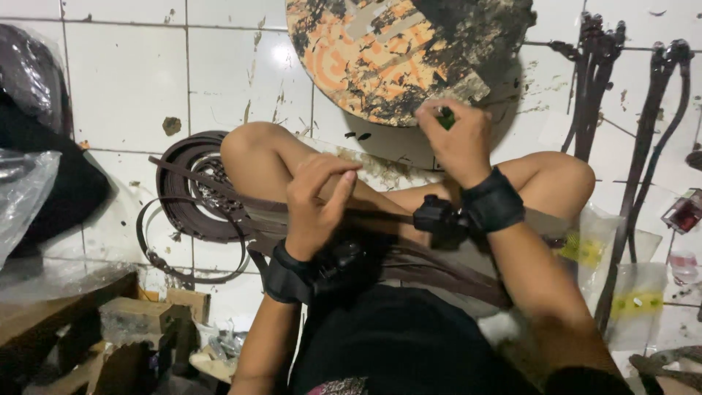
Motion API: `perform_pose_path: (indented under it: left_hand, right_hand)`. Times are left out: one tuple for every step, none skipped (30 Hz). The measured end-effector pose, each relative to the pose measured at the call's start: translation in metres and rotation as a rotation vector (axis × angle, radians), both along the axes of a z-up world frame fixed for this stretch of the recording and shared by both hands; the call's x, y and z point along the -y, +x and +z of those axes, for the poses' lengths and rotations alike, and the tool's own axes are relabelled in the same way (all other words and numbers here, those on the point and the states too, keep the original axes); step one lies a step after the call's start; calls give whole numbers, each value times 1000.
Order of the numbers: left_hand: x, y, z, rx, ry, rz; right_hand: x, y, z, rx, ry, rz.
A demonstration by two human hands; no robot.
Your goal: Finishing leather straps by using a lighter to burn off loose threads or seal edges near the metal hardware.
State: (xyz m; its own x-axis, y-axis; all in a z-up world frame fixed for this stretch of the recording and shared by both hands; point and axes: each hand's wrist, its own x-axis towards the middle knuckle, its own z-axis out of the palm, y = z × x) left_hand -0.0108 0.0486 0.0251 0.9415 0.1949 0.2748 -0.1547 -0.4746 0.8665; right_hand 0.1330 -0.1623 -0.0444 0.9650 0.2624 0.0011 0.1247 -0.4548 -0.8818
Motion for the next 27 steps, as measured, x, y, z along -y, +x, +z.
perform_pose_path:
  left_hand:
    - [-7,-3,2,-11,5,39]
    - [-11,-10,2,-30,1,49]
    - [-16,-17,3,-38,-4,82]
    - [-22,-19,3,-34,-4,110]
    - [-26,-23,4,-40,-4,116]
    - [-30,-27,4,-60,-32,149]
    - [-34,-31,5,-79,-59,182]
    - [-37,-34,4,-87,-64,179]
    - [-40,-38,3,-104,-79,189]
    - [-42,-40,1,-119,-98,196]
    - [-44,-43,-2,-125,-108,190]
    - [-45,-47,-6,-135,-105,188]
    - [-44,-50,-9,-146,-102,185]
    - [-44,-49,-11,-147,-119,163]
    - [-43,-47,-13,-168,-101,154]
    - [-42,-45,-14,-188,-84,143]
    - [-39,-43,-15,-190,-100,117]
    - [-35,-40,-16,-214,-90,103]
    - [-32,-36,-17,-239,-79,88]
    - [-27,-33,-20,-236,-89,62]
    - [-23,-30,-23,-242,-103,43]
    - [-19,-27,-25,-247,-112,31]
    - [-9,-16,-14,-244,-117,12]
    - [1,-6,-2,-243,-151,-5]
    - [11,3,10,-242,-186,-22]
    - [16,6,9,-241,-185,-33]
    - [22,9,9,-221,-193,-86]
  right_hand:
    - [-6,8,1,88,-92,24]
    - [-5,10,-4,69,-96,35]
    - [-4,12,-9,174,-137,64]
    - [-5,19,-13,291,-173,88]
    - [-3,17,-10,285,-172,94]
    - [-1,15,-6,326,-174,88]
    - [2,13,-2,366,-176,82]
    - [14,8,1,358,-182,81]
    - [25,3,5,296,-168,69]
    - [39,-1,9,237,-158,55]
    - [51,-9,23,232,-169,51]
    - [64,-19,37,118,-272,-31]
    - [78,-28,53,4,-373,-115]
    - [107,-36,46,2,-391,-136]
    - [136,-44,40,-31,-287,-146]
    - [166,-55,35,-62,-182,-160]
    - [182,-64,36,-63,-200,-185]
    - [198,-74,36,-55,-288,-237]
    - [214,-85,37,-49,-376,-289]
    - [232,-97,27,-48,-388,-314]
    - [248,-110,18,-38,-445,-302]
    - [264,-120,7,-30,-497,-283]
    - [267,-128,1,-29,-505,-302]
    - [270,-135,-5,-104,-539,-335]
    - [273,-142,-12,-180,-572,-368]
    - [268,-146,-13,-181,-571,-379]
    - [264,-150,-14,-192,-516,-320]
